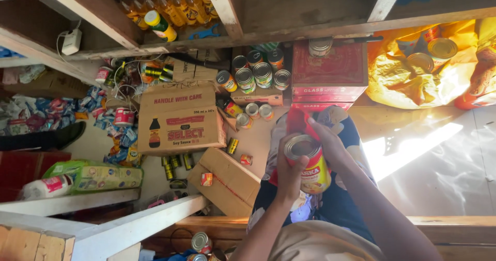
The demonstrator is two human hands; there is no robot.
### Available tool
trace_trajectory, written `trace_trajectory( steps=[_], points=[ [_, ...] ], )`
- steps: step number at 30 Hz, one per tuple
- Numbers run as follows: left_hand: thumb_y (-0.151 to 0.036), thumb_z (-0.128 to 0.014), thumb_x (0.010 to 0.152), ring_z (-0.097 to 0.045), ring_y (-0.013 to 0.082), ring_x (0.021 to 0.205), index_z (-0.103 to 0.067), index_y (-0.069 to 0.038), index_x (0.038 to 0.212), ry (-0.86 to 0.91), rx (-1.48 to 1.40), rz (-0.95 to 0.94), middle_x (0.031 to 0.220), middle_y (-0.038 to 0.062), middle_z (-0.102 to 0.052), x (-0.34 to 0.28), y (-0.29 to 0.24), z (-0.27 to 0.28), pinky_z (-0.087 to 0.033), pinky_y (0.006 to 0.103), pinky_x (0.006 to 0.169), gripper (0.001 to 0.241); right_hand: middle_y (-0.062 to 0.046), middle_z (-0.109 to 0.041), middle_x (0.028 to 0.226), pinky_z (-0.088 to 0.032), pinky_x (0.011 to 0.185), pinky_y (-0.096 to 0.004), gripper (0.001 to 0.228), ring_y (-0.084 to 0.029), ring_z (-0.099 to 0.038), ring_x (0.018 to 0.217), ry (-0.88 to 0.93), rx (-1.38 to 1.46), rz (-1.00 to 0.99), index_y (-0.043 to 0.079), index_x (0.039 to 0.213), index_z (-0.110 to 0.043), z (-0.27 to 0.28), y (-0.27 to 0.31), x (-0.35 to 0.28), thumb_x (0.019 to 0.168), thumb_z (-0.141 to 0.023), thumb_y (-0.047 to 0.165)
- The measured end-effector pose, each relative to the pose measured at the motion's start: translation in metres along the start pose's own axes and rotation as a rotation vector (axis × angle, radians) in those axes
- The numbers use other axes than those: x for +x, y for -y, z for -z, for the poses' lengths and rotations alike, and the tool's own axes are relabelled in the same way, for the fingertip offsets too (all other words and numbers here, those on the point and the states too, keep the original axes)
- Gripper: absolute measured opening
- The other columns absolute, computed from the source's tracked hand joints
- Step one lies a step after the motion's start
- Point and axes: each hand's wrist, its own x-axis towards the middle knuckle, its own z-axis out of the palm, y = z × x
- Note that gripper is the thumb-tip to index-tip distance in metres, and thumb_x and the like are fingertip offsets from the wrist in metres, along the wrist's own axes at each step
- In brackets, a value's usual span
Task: Wiping canned goods with a cloth and organizing them onto grocery store shelves.
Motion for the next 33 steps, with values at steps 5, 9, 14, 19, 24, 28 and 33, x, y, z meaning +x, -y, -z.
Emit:
trace_trajectory(
  steps=[5, 9, 14, 19, 24, 28, 33],
  points=[
    [-0.046, -0.073, 0.091, -0.058, 0.0208, 0.118, -0.053, -0.001, 0.132, -0.134, -0.097, 0.013, 0.124, 0.010, -0.060, 0.016, 0.013, 0.002, -0.048, 0.0355, 0.104, 0.064, -0.020, -0.059, 0.138, -0.041, 0.109, -0.038, 0.059, -0.024, -0.055, 0.128, -0.088, -0.308, 0.375, 0.003, 0.150, -0.047, -0.028, 0.025, -0.069, 0.104, -0.046, 0.040],
    [-0.045, -0.063, 0.095, -0.063, 0.0197, 0.117, -0.057, -0.002, 0.131, -0.167, 0.015, 0.037, 0.124, 0.008, -0.063, 0.026, 0.016, 0.013, -0.052, 0.0325, 0.101, 0.056, -0.032, -0.040, 0.161, -0.036, 0.116, -0.042, 0.059, -0.037, -0.041, 0.148, -0.161, -0.791, 0.875, 0.004, 0.155, -0.045, -0.033, 0.033, -0.081, 0.107, -0.046, 0.037],
    [-0.038, -0.072, 0.091, -0.059, 0.0198, 0.122, -0.051, -0.005, 0.140, 0.024, -0.244, -0.012, 0.130, 0.009, -0.058, 0.013, -0.014, -0.009, -0.050, 0.0351, 0.105, 0.063, -0.016, -0.062, 0.136, -0.045, 0.103, -0.038, 0.053, -0.027, -0.058, 0.121, 0.123, 0.225, 0.085, 0.001, 0.146, -0.052, 0.008, -0.011, 0.003, 0.108, -0.047, 0.039],
    [-0.027, -0.081, 0.080, -0.060, 0.0208, 0.119, -0.046, -0.012, 0.143, -0.043, -0.391, 0.092, 0.130, 0.007, -0.059, 0.024, 0.021, -0.009, -0.053, 0.0392, 0.102, 0.073, -0.009, -0.070, 0.119, -0.052, 0.092, -0.036, 0.045, -0.020, -0.068, 0.103, 0.154, 0.516, -0.244, 0.006, 0.133, -0.061, 0.014, -0.029, 0.013, 0.104, -0.048, 0.038],
    [-0.046, -0.065, 0.095, -0.069, 0.0265, 0.108, -0.059, -0.007, 0.132, -0.369, -0.813, 0.302, 0.121, 0.011, -0.068, 0.049, 0.036, -0.008, -0.057, 0.0441, 0.094, 0.054, -0.011, -0.061, 0.136, -0.045, 0.108, -0.039, 0.047, -0.022, -0.060, 0.122, -0.103, 0.806, 0.058, -0.002, 0.141, -0.053, -0.019, -0.038, -0.020, 0.109, -0.049, 0.032],
    [-0.061, -0.054, 0.095, -0.070, 0.0249, 0.108, -0.060, -0.012, 0.131, -0.374, -0.915, 0.325, 0.120, 0.008, -0.069, 0.058, 0.039, -0.004, -0.056, 0.0423, 0.096, 0.062, -0.024, -0.044, 0.157, -0.028, 0.121, -0.042, 0.052, -0.034, -0.039, 0.149, -0.196, -0.117, 0.666, -0.007, 0.153, -0.035, -0.025, -0.027, -0.047, 0.110, -0.044, 0.019],
    [-0.071, -0.050, 0.094, -0.070, 0.0253, 0.108, -0.063, -0.013, 0.128, -0.262, -1.103, 0.470, 0.117, 0.008, -0.070, 0.046, 0.045, -0.011, -0.055, 0.0432, 0.099, 0.068, -0.025, -0.043, 0.162, -0.021, 0.128, -0.045, 0.047, -0.037, -0.027, 0.159, -0.238, -0.395, 0.768, -0.004, 0.144, -0.055, -0.006, -0.027, -0.029, 0.098, -0.052, 0.006]
  ],
)
